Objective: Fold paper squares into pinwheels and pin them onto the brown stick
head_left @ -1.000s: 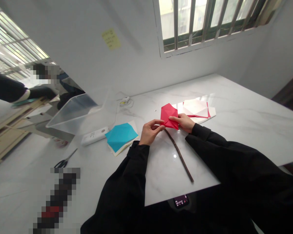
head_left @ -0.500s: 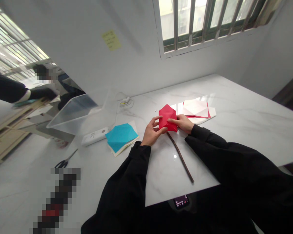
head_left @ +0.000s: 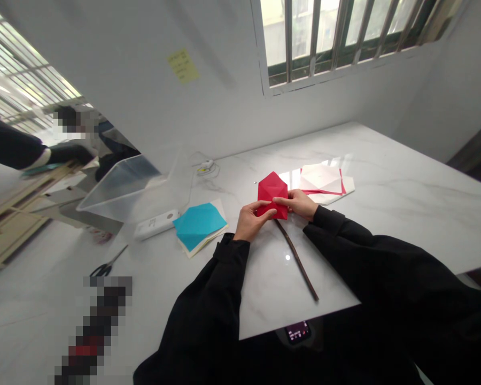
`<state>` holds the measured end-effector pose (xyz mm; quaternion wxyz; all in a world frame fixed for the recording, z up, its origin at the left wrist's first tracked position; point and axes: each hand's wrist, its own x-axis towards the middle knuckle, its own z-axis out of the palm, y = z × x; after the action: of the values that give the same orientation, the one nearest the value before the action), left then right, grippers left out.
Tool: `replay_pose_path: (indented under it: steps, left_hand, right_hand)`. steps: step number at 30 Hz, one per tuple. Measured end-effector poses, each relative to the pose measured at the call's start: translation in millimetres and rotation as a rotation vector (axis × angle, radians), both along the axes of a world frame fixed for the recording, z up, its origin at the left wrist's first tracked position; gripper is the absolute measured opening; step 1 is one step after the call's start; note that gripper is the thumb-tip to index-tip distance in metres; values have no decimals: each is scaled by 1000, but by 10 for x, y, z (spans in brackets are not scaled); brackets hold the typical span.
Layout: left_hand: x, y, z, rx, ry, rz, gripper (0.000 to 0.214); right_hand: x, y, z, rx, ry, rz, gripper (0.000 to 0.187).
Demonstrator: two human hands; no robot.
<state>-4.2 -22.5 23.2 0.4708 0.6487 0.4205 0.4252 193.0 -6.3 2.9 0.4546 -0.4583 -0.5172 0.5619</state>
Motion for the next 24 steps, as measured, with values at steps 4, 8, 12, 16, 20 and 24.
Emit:
replay_pose_path:
  steps: [4,8,12,16,20,24]
  left_hand:
    - [-13,48,-35,11,-64,60,40]
    - [-40,117,-69,-5,-156,192,42]
    - [-66,158,-75,-72,-278,281,47]
    - [-75,172,-79,-119,-346,310,49]
    - [-65,169,-75,-143,-386,320,49]
    - [-54,157,-59,-155,-411,323,49]
  right_hand:
    - [-19,-18,48,-23,114,43,49]
    - [-29,-44,121,14,190,21,54]
    - [-9,-86,182,318,-8,59,50]
    - [-1,-110,168,514,-199,94,39]
    - [-13,-88,107,533,-208,26,37]
    - [-29,-82,78,525,-262,-22,33]
